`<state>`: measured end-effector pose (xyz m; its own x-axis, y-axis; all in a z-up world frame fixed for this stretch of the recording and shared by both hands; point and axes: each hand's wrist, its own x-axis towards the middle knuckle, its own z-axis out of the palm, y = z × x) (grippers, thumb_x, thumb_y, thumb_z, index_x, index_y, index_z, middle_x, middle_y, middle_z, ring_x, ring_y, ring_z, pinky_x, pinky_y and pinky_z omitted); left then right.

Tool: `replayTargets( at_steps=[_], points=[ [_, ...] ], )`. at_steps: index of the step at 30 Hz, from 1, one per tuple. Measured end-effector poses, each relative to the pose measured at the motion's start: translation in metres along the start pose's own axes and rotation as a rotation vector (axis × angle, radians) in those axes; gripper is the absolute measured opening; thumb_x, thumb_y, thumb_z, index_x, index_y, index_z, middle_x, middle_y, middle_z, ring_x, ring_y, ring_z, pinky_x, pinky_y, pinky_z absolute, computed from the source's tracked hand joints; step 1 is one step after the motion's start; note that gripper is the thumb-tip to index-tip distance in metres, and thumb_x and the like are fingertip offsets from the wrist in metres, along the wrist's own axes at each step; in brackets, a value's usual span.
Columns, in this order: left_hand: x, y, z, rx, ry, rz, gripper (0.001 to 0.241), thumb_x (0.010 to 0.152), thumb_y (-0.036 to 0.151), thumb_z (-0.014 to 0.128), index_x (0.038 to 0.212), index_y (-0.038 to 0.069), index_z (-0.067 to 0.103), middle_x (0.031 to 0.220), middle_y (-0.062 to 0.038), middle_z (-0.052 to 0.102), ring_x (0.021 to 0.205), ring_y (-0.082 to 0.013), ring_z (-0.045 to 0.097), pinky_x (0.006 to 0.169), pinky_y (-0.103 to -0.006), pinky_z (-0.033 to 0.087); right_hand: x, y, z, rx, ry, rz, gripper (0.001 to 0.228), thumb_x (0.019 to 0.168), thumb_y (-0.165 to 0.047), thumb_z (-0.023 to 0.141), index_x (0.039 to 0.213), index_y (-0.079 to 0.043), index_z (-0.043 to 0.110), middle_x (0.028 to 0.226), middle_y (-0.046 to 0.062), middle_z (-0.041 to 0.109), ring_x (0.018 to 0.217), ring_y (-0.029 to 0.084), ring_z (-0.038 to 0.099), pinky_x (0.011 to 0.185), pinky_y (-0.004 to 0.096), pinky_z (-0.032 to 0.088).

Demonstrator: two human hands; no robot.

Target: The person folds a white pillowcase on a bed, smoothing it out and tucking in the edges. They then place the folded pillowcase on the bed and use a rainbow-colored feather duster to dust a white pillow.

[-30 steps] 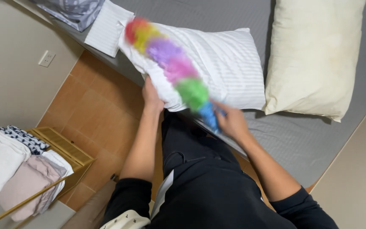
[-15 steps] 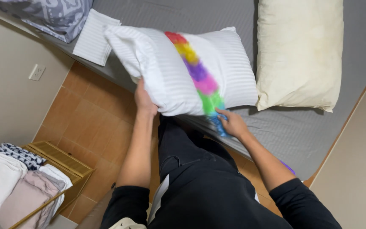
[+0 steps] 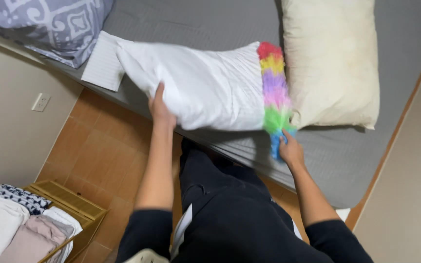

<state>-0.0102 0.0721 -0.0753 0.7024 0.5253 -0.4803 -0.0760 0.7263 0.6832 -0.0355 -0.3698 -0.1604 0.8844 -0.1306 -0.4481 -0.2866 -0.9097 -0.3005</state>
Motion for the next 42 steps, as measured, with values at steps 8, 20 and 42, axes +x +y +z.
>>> replayTargets(
  at_steps=[8, 20, 42],
  points=[
    [-0.036, 0.03, 0.242, 0.588, -0.996, 0.506, 0.031, 0.089, 0.022, 0.081, 0.105, -0.002, 0.069, 0.093, -0.006, 0.07, 0.083, -0.0184, 0.065, 0.075, -0.0346, 0.058, 0.099, 0.012, -0.017, 0.578, 0.216, -0.215, 0.046, 0.101, -0.036, 0.065, 0.137, -0.007, 0.065, 0.117, 0.02, 0.074, 0.105, 0.027, 0.07, 0.092, 0.039, 0.054],
    [0.11, -0.049, -0.039, 0.865, -0.198, -0.257, 0.068, 0.1, 0.051, 0.048, 0.159, 0.025, 0.025, 0.148, -0.004, 0.045, 0.12, -0.0267, 0.054, 0.087, -0.0483, 0.046, -0.027, 0.047, -0.107, 0.823, 0.274, 0.074, 0.041, 0.097, -0.018, 0.072, 0.136, -0.005, 0.069, 0.099, 0.008, 0.068, 0.078, 0.018, 0.057, 0.065, 0.035, 0.046],
    [0.049, -0.121, 0.118, 0.629, -0.368, -0.009, 0.06, 0.107, 0.052, 0.039, 0.111, 0.0, 0.068, 0.093, -0.01, 0.072, 0.085, -0.025, 0.068, 0.077, -0.0391, 0.052, -0.045, -0.227, -0.025, 1.026, -0.316, 0.054, 0.038, 0.104, -0.036, 0.054, 0.126, -0.009, 0.069, 0.1, -0.004, 0.069, 0.086, 0.005, 0.056, 0.079, 0.024, 0.049]
  ],
)
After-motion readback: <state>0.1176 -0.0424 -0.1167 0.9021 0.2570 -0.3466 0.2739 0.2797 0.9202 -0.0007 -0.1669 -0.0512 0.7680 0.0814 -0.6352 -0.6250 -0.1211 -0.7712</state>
